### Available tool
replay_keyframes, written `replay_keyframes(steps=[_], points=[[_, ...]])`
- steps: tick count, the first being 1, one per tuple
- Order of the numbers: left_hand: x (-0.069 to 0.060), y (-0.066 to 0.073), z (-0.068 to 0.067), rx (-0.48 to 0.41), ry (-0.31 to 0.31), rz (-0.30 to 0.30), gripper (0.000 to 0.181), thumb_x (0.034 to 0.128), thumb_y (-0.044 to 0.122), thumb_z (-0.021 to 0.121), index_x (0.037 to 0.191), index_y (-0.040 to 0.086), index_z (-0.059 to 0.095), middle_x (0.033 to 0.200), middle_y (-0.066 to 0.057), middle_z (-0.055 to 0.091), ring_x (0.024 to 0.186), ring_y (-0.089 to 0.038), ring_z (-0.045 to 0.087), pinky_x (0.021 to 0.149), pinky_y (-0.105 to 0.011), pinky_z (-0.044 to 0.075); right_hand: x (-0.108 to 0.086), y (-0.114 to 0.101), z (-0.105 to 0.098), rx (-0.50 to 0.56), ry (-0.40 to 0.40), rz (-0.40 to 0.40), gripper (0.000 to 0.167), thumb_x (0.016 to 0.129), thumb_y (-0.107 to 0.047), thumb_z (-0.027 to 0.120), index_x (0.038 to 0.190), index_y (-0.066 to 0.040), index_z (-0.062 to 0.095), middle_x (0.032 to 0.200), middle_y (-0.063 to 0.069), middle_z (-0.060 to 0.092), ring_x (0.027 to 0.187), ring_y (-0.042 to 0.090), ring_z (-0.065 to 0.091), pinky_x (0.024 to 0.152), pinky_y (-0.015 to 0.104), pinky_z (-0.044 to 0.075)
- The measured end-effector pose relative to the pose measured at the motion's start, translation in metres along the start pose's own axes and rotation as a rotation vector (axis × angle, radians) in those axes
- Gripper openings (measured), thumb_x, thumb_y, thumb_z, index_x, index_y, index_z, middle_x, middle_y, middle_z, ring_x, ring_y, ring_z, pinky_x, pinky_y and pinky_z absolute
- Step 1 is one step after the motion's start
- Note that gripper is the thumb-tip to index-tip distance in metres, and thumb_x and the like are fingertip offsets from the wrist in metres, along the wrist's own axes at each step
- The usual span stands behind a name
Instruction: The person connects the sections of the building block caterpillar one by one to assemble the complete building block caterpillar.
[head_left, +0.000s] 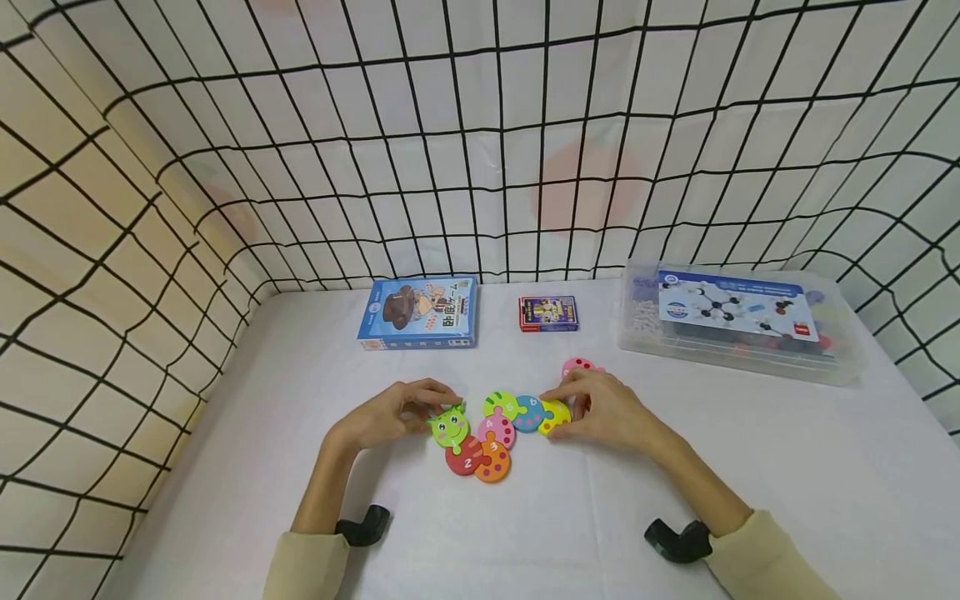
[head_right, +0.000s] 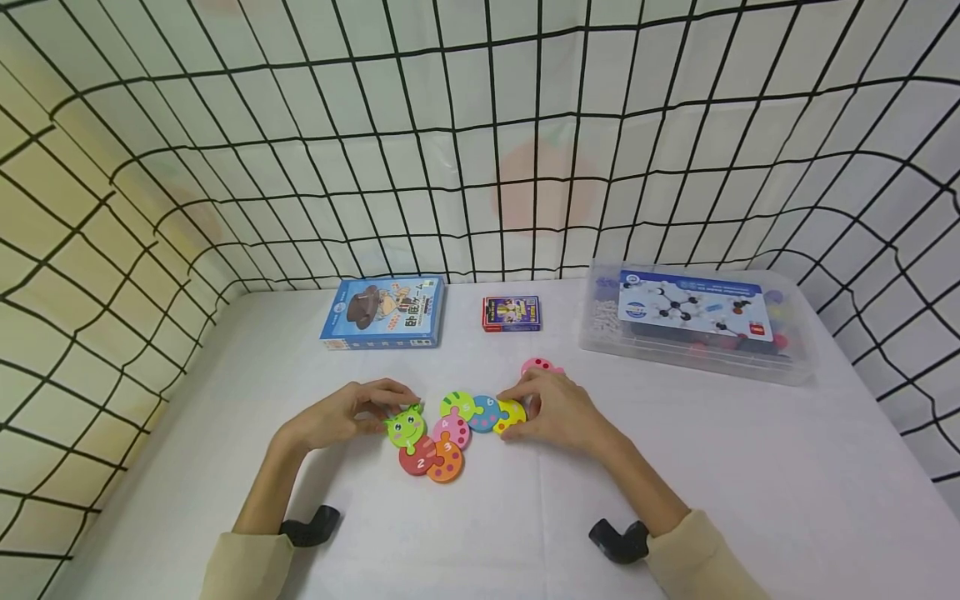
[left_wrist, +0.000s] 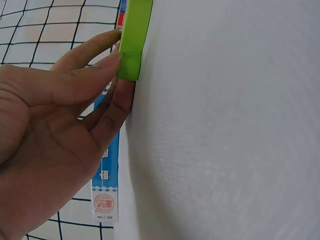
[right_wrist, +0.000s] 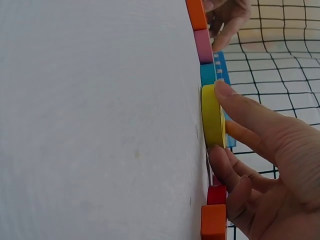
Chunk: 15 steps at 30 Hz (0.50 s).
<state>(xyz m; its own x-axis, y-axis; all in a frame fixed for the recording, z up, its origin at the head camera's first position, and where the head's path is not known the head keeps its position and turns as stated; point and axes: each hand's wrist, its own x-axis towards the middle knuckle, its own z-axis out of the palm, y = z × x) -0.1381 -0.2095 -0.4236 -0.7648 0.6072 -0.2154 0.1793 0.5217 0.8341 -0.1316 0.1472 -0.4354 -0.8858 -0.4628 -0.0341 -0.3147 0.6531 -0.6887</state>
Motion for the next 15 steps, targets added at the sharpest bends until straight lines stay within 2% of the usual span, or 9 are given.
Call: replay_keyframes(steps=[7,15], points=[[0.0002,0.0009,-0.0006,-0.002,-0.005,0.001,0.05,0.0931,-0.012,0.061,0.138,0.011,0.067,0.144,-0.01,0.06,0.117,-0.024,0.061,0.099,-0.021,0.053,0.001,0.0016,-0.0005,0.013,-0.022,-0.012,0.046,0.079,-0.03,0.091,0.122,-0.02,0.079,0.098,-0.003,0.061,0.078,0.01,0.056,0.067,0.021,0.045],[0.0001,-0.0009,-0.0004,0.003,0.0,0.005,0.05,0.0931,-0.012,0.06,0.137,0.011,0.068,0.143,-0.011,0.061,0.116,-0.024,0.06,0.098,-0.019,0.052,0.0032,-0.0006,0.001,0.018,-0.021,-0.03,0.046,0.079,-0.03,0.091,0.121,-0.016,0.079,0.099,0.001,0.059,0.074,0.011,0.052,0.065,0.021,0.042]])
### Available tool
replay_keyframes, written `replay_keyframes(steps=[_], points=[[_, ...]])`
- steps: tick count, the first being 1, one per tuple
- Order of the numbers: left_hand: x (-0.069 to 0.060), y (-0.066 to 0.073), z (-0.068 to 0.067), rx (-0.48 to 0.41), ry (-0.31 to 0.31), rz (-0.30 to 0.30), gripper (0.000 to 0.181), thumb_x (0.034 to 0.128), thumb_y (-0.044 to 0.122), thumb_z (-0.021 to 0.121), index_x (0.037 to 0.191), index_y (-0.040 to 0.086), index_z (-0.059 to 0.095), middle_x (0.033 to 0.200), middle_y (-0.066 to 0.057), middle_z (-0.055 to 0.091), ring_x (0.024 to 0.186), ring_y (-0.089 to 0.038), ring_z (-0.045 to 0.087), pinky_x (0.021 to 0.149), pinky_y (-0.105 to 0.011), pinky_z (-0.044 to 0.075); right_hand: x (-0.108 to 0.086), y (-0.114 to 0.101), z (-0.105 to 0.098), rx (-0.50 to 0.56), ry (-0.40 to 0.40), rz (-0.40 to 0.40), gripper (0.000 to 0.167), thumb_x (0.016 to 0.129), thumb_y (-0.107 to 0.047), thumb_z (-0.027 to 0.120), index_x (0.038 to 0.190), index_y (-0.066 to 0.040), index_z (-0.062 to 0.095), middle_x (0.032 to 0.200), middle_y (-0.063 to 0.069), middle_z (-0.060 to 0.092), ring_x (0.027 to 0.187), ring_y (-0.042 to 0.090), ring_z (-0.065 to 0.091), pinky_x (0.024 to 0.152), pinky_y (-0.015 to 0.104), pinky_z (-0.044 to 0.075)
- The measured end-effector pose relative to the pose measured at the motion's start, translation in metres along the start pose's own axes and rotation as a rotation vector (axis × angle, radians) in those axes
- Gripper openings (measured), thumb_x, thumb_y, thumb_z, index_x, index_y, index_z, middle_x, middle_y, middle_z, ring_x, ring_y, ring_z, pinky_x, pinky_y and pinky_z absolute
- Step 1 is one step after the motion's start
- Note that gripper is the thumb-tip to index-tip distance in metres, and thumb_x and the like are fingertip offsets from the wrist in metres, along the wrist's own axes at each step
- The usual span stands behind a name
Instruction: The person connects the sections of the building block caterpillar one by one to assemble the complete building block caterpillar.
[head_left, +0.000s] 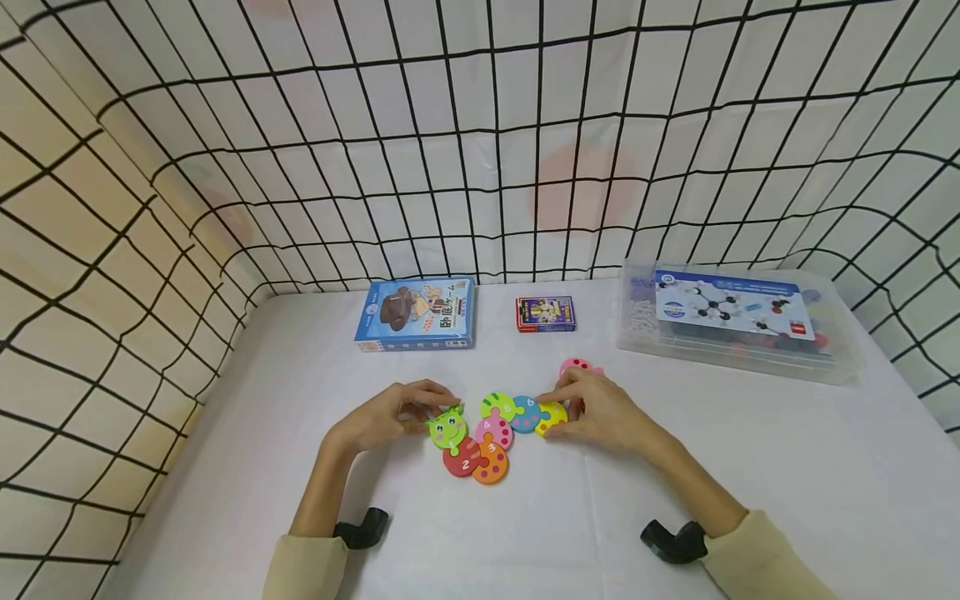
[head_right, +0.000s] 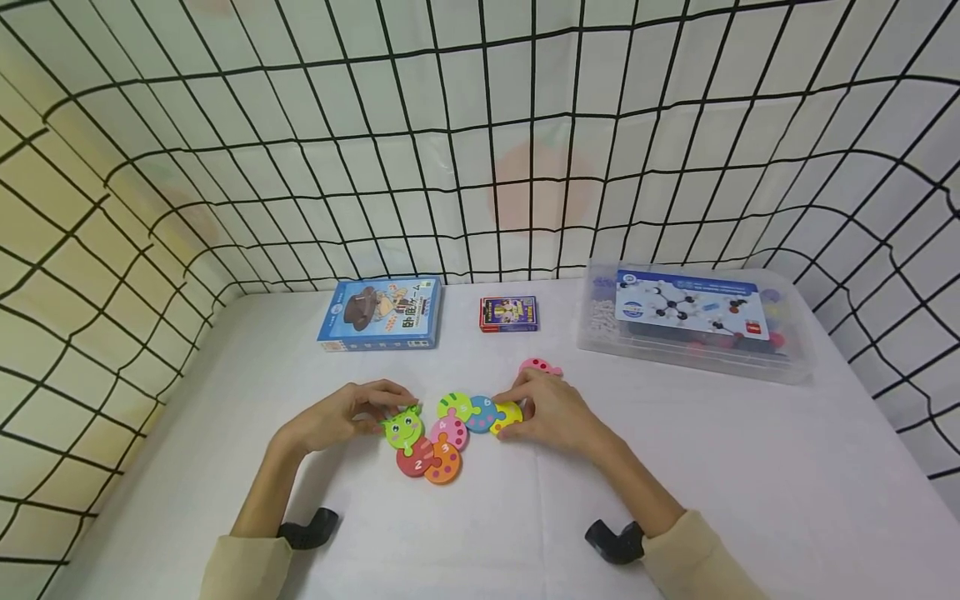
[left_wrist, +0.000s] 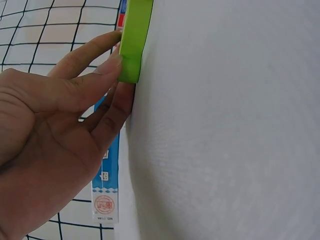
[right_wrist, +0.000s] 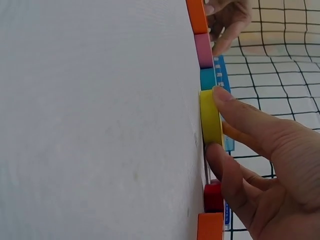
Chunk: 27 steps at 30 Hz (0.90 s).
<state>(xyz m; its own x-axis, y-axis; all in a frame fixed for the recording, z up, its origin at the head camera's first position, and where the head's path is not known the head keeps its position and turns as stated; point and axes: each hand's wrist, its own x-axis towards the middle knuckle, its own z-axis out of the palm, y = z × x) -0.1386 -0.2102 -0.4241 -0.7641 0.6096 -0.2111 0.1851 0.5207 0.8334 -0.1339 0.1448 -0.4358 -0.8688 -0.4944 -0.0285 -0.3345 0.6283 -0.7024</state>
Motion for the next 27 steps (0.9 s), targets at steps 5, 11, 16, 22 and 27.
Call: replay_keyframes(steps=[5,11,16,22,27], points=[[0.0,0.001,0.0,0.013,0.006,-0.002,0.05,0.0933,-0.012,0.061,0.137,0.012,0.068,0.143,-0.01,0.061,0.116,-0.023,0.06,0.101,-0.025,0.053,0.0,-0.002,0.001,0.005,0.005,0.0,0.046,0.08,-0.029,0.09,0.122,-0.015,0.078,0.099,0.003,0.06,0.076,0.012,0.051,0.065,0.021,0.041],[-0.001,0.002,0.001,0.017,0.019,-0.011,0.052,0.0927,-0.015,0.06,0.136,0.012,0.069,0.142,-0.01,0.061,0.116,-0.024,0.061,0.106,-0.037,0.055,-0.001,-0.006,0.002,-0.007,0.002,0.008,0.046,0.082,-0.026,0.088,0.125,-0.013,0.076,0.101,0.003,0.058,0.076,0.011,0.051,0.066,0.021,0.041],[-0.002,0.003,0.001,0.009,0.037,-0.033,0.055,0.0911,-0.019,0.057,0.136,0.01,0.069,0.142,-0.011,0.06,0.118,-0.025,0.062,0.108,-0.04,0.054,-0.001,-0.011,0.004,0.011,0.004,0.013,0.047,0.084,-0.025,0.087,0.126,-0.01,0.075,0.102,0.004,0.059,0.077,0.012,0.051,0.065,0.021,0.04],[-0.002,0.003,0.0,0.015,0.039,-0.024,0.054,0.0918,-0.018,0.057,0.136,0.01,0.068,0.143,-0.012,0.06,0.121,-0.027,0.062,0.109,-0.041,0.053,0.0,-0.011,0.007,0.04,0.025,0.03,0.047,0.083,-0.021,0.087,0.126,-0.008,0.075,0.103,0.006,0.058,0.076,0.012,0.05,0.064,0.02,0.039],[-0.005,0.0,-0.004,0.029,0.048,-0.017,0.053,0.0933,-0.015,0.057,0.139,0.01,0.066,0.145,-0.013,0.058,0.126,-0.03,0.061,0.109,-0.041,0.052,0.003,-0.012,0.014,0.022,0.061,0.015,0.046,0.084,-0.022,0.086,0.127,-0.008,0.075,0.105,0.007,0.057,0.075,0.009,0.05,0.064,0.02,0.04]])
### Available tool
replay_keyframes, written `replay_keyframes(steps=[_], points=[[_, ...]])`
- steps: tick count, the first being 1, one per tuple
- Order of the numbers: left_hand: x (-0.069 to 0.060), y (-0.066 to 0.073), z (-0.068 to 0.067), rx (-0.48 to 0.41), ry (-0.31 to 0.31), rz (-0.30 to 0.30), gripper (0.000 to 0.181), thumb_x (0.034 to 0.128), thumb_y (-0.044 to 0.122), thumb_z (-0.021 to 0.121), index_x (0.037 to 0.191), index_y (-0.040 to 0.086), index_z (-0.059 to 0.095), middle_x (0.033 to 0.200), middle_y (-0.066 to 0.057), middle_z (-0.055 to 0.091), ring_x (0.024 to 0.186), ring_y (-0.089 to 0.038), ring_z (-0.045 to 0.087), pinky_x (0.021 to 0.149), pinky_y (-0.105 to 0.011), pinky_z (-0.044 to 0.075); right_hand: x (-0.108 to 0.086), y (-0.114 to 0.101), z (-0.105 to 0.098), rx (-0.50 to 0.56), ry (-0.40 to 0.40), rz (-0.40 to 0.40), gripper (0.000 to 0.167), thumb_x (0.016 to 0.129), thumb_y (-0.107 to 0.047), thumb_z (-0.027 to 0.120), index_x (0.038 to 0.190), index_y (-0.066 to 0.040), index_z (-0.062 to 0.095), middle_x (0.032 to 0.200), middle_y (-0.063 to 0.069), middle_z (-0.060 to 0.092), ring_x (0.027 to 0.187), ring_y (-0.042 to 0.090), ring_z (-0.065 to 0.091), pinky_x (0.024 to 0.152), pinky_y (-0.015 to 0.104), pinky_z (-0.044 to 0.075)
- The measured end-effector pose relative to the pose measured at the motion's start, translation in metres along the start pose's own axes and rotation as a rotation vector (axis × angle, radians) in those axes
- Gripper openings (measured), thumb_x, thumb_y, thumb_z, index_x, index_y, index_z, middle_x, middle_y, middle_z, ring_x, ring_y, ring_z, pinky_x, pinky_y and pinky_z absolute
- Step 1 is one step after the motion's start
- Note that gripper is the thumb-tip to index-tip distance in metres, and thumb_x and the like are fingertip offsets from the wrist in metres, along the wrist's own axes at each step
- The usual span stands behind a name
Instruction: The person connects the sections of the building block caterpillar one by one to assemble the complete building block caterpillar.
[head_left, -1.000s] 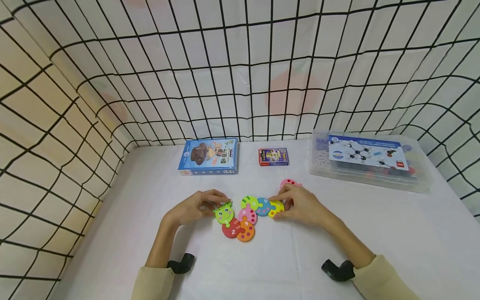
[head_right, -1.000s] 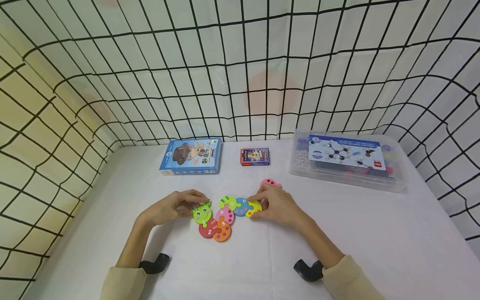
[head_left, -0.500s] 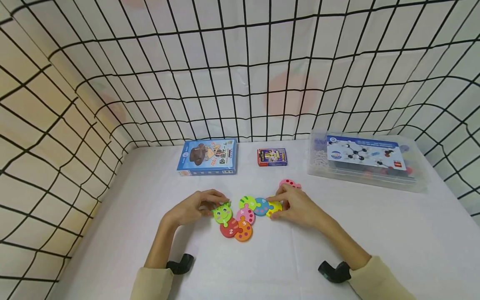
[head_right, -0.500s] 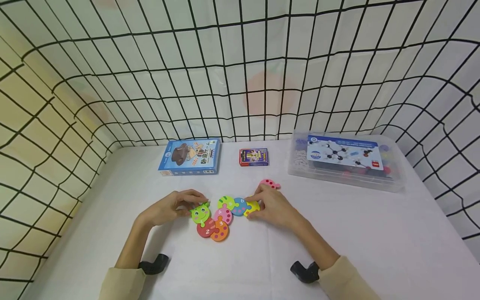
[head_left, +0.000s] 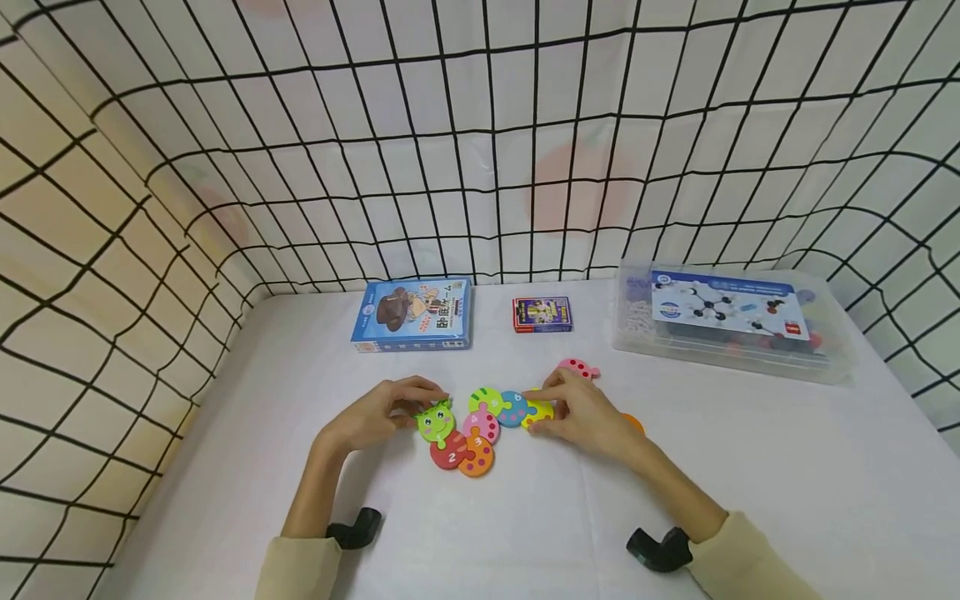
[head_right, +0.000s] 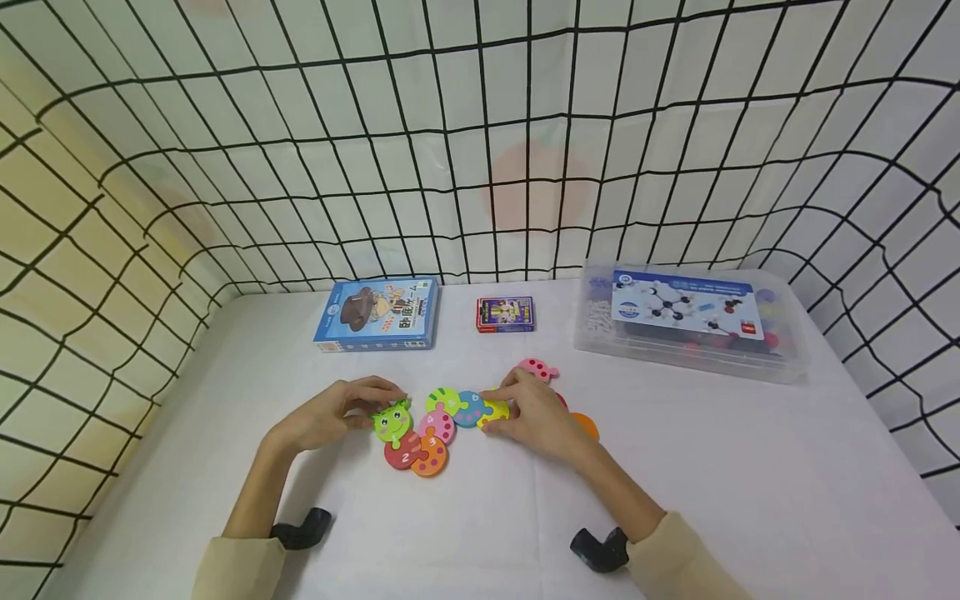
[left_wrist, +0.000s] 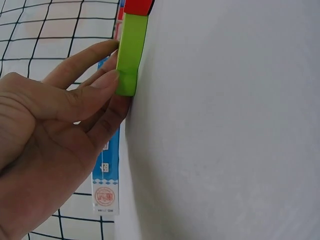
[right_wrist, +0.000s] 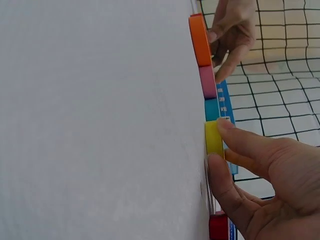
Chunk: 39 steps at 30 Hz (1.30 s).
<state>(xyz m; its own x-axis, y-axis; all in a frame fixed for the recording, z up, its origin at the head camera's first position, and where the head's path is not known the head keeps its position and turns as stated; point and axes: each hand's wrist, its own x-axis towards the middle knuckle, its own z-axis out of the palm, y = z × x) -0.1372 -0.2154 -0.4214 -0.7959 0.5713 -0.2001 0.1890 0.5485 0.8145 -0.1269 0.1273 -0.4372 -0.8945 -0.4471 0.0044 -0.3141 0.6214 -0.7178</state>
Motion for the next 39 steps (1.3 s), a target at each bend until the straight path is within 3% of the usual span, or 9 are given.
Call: replay_keyframes(steps=[11,15,21,26,31,39], points=[[-0.001,-0.002,-0.001,-0.03,0.004,-0.012,0.052,0.0936,-0.015,0.058,0.139,0.01,0.067,0.146,-0.014,0.057,0.13,-0.032,0.058,0.11,-0.041,0.052,0.001,-0.004,0.006,-0.027,0.044,0.018,0.045,0.083,-0.025,0.087,0.125,-0.011,0.076,0.105,0.005,0.058,0.075,0.008,0.049,0.066,0.022,0.039],[-0.001,-0.002,-0.002,-0.032,0.003,-0.013,0.053,0.0935,-0.015,0.058,0.139,0.01,0.066,0.146,-0.014,0.057,0.131,-0.033,0.057,0.11,-0.041,0.052,0.001,-0.004,0.002,0.003,0.009,0.026,0.045,0.086,-0.029,0.085,0.127,-0.012,0.075,0.107,0.005,0.058,0.075,0.009,0.049,0.065,0.022,0.038],[-0.001,-0.004,-0.003,-0.04,-0.001,-0.009,0.052,0.0939,-0.015,0.057,0.139,0.01,0.066,0.147,-0.015,0.056,0.13,-0.032,0.058,0.11,-0.039,0.052,-0.001,0.002,-0.021,0.125,-0.063,0.07,0.04,0.099,-0.03,0.07,0.135,-0.013,0.07,0.114,0.007,0.06,0.073,0.016,0.053,0.058,0.021,0.042],[0.0,-0.003,-0.002,-0.039,-0.005,-0.004,0.052,0.094,-0.015,0.057,0.139,0.009,0.066,0.147,-0.015,0.056,0.131,-0.033,0.058,0.11,-0.038,0.052,-0.004,0.011,-0.046,0.098,0.001,0.072,0.038,0.102,-0.029,0.066,0.135,-0.011,0.069,0.116,0.007,0.063,0.082,0.018,0.054,0.057,0.022,0.045],[-0.001,-0.002,-0.001,-0.038,-0.006,-0.003,0.052,0.0941,-0.014,0.057,0.14,0.009,0.065,0.147,-0.015,0.056,0.13,-0.033,0.058,0.109,-0.037,0.052,-0.007,0.018,-0.065,0.081,0.024,0.118,0.036,0.101,-0.023,0.067,0.135,-0.011,0.068,0.115,0.011,0.062,0.076,0.021,0.055,0.055,0.024,0.052],[-0.001,-0.002,-0.001,-0.045,-0.004,-0.004,0.052,0.0939,-0.014,0.057,0.14,0.009,0.065,0.147,-0.015,0.056,0.131,-0.033,0.058,0.109,-0.037,0.053,-0.009,0.031,-0.076,0.056,0.021,0.108,0.037,0.099,-0.02,0.071,0.134,-0.01,0.069,0.126,0.016,0.062,0.083,0.021,0.058,0.061,0.026,0.057]])
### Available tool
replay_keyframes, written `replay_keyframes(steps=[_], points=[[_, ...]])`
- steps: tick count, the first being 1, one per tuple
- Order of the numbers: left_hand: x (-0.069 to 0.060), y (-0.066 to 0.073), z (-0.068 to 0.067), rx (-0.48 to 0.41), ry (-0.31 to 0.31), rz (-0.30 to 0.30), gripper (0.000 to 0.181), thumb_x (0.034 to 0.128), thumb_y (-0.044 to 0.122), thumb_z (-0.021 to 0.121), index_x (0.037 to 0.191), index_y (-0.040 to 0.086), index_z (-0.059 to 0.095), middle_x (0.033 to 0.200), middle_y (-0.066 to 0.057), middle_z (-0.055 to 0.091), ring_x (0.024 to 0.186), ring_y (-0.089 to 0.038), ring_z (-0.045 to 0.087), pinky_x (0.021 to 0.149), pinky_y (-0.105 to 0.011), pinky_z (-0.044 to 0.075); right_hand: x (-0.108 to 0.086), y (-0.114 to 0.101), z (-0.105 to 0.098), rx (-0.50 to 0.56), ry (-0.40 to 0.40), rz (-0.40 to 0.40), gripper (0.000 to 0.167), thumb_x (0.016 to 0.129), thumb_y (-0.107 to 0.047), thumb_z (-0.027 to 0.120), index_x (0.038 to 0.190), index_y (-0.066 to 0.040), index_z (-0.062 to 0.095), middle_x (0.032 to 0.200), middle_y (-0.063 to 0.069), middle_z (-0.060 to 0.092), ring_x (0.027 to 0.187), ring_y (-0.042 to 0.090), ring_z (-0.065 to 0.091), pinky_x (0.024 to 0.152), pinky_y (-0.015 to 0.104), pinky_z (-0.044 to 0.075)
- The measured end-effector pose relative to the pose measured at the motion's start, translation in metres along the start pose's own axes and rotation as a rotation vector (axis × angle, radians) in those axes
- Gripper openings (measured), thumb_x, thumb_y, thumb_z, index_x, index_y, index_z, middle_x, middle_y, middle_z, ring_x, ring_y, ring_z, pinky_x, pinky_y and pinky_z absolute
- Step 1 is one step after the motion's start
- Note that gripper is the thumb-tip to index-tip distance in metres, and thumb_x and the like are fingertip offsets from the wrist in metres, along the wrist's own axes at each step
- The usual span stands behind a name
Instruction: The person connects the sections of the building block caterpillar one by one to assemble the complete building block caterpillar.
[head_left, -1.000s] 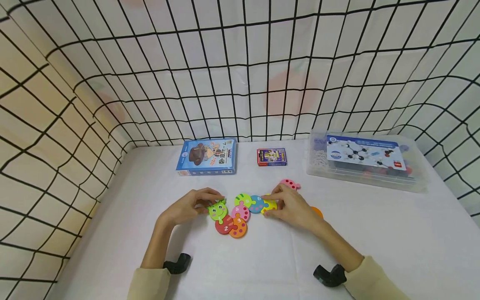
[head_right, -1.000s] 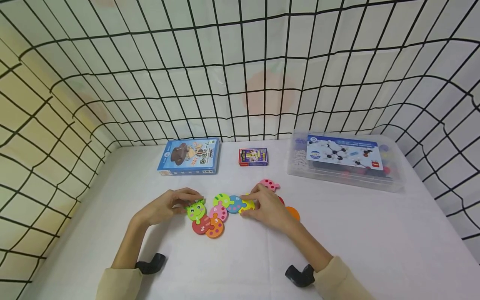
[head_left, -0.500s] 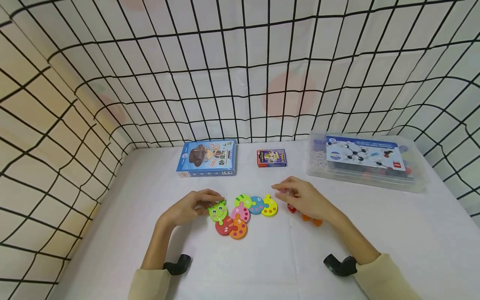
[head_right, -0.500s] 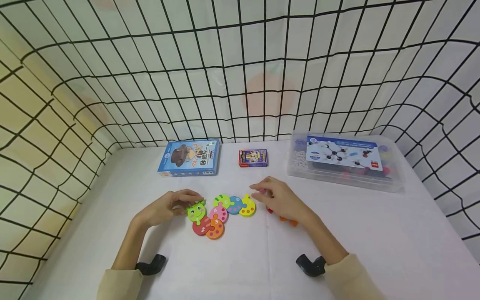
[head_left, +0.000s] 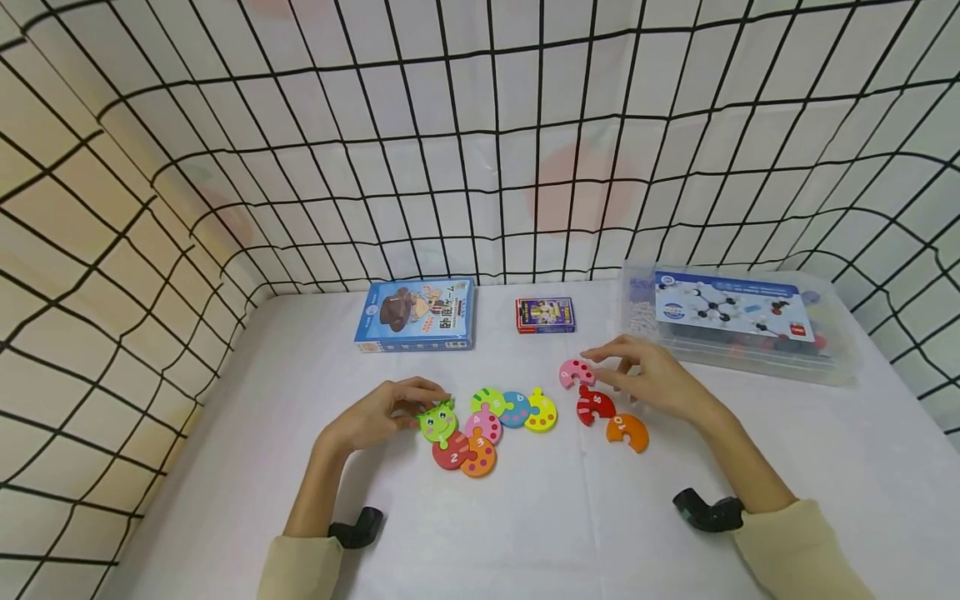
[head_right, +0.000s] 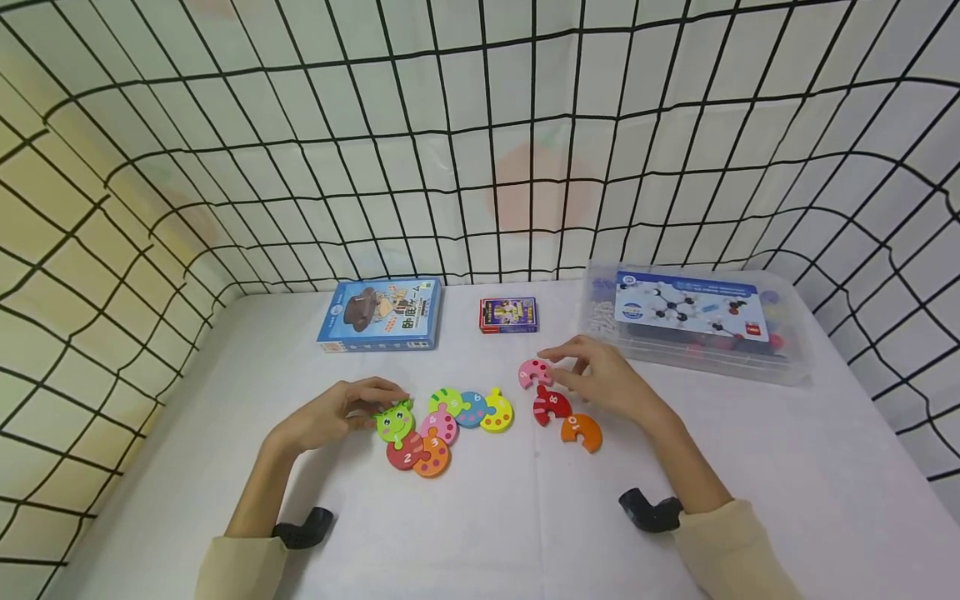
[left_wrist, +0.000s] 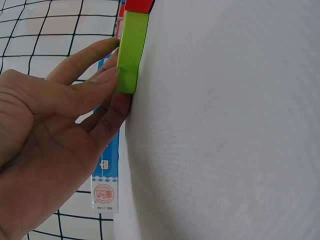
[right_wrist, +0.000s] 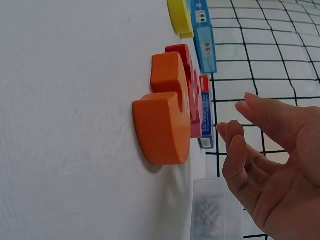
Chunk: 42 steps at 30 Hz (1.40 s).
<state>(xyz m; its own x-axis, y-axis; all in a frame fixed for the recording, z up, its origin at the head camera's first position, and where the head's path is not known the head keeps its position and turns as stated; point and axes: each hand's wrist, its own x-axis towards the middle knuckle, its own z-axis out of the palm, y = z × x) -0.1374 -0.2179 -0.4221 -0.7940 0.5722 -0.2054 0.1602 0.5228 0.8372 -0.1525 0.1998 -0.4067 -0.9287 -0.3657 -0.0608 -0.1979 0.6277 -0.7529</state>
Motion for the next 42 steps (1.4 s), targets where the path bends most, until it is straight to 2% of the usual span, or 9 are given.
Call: replay_keyframes(steps=[3,6,10,14,22,31,37,42], points=[[0.0,-0.001,0.0,0.002,0.0,0.001,0.052,0.0939,-0.014,0.057,0.14,0.009,0.065,0.147,-0.016,0.056,0.13,-0.033,0.058,0.109,-0.038,0.053,0.0,0.004,-0.002,0.011,-0.038,-0.003,0.037,0.097,-0.021,0.073,0.132,-0.009,0.07,0.12,0.015,0.063,0.079,0.022,0.06,0.06,0.026,0.055],[0.0,-0.002,0.0,0.007,-0.001,0.011,0.052,0.0939,-0.014,0.057,0.14,0.007,0.065,0.146,-0.017,0.056,0.129,-0.033,0.059,0.109,-0.04,0.053,0.0,0.009,-0.005,0.016,-0.09,-0.023,0.035,0.094,-0.014,0.074,0.128,-0.009,0.073,0.113,0.013,0.067,0.078,0.021,0.061,0.06,0.025,0.055],[0.0,-0.002,0.0,0.009,-0.003,0.019,0.051,0.0938,-0.014,0.057,0.14,0.006,0.064,0.146,-0.019,0.056,0.129,-0.034,0.059,0.109,-0.041,0.053,0.001,0.016,-0.005,0.023,-0.176,-0.062,0.036,0.09,-0.011,0.078,0.125,-0.01,0.075,0.111,0.009,0.073,0.087,0.019,0.06,0.067,0.022,0.053],[0.0,-0.001,0.0,0.002,-0.002,0.005,0.052,0.0937,-0.014,0.057,0.14,0.007,0.065,0.146,-0.017,0.056,0.13,-0.033,0.058,0.109,-0.038,0.053,0.002,0.02,-0.003,0.028,-0.229,-0.062,0.038,0.087,-0.018,0.083,0.125,-0.012,0.076,0.111,0.006,0.073,0.092,0.018,0.061,0.072,0.022,0.051],[-0.001,0.0,0.0,0.01,-0.005,0.015,0.051,0.0942,-0.013,0.058,0.14,0.008,0.065,0.146,-0.017,0.056,0.131,-0.034,0.057,0.108,-0.038,0.054,0.002,0.019,0.0,0.028,-0.276,-0.045,0.046,0.086,-0.019,0.084,0.129,-0.012,0.074,0.111,0.007,0.072,0.088,0.017,0.064,0.069,0.023,0.055],[0.0,-0.002,0.0,-0.001,-0.005,0.014,0.051,0.0943,-0.012,0.059,0.14,0.009,0.065,0.146,-0.015,0.057,0.132,-0.034,0.057,0.108,-0.035,0.053,0.002,0.018,0.003,0.052,-0.361,-0.083,0.049,0.087,-0.02,0.083,0.134,-0.013,0.071,0.109,0.007,0.066,0.087,0.018,0.064,0.071,0.023,0.056],[0.0,-0.002,0.0,-0.008,-0.009,0.011,0.05,0.0948,-0.011,0.059,0.141,0.009,0.065,0.147,-0.015,0.056,0.132,-0.033,0.057,0.108,-0.034,0.053,0.001,0.018,0.003,0.069,-0.373,-0.07,0.049,0.086,-0.019,0.084,0.133,-0.012,0.071,0.109,0.009,0.067,0.081,0.017,0.066,0.068,0.023,0.057],[0.001,-0.003,-0.001,-0.01,-0.007,0.01,0.051,0.0943,-0.013,0.057,0.14,0.009,0.065,0.146,-0.015,0.057,0.13,-0.032,0.059,0.109,-0.037,0.053,0.001,0.018,0.003,0.051,-0.357,-0.057,0.05,0.083,-0.021,0.087,0.13,-0.013,0.072,0.104,0.007,0.067,0.075,0.014,0.067,0.064,0.023,0.056]])
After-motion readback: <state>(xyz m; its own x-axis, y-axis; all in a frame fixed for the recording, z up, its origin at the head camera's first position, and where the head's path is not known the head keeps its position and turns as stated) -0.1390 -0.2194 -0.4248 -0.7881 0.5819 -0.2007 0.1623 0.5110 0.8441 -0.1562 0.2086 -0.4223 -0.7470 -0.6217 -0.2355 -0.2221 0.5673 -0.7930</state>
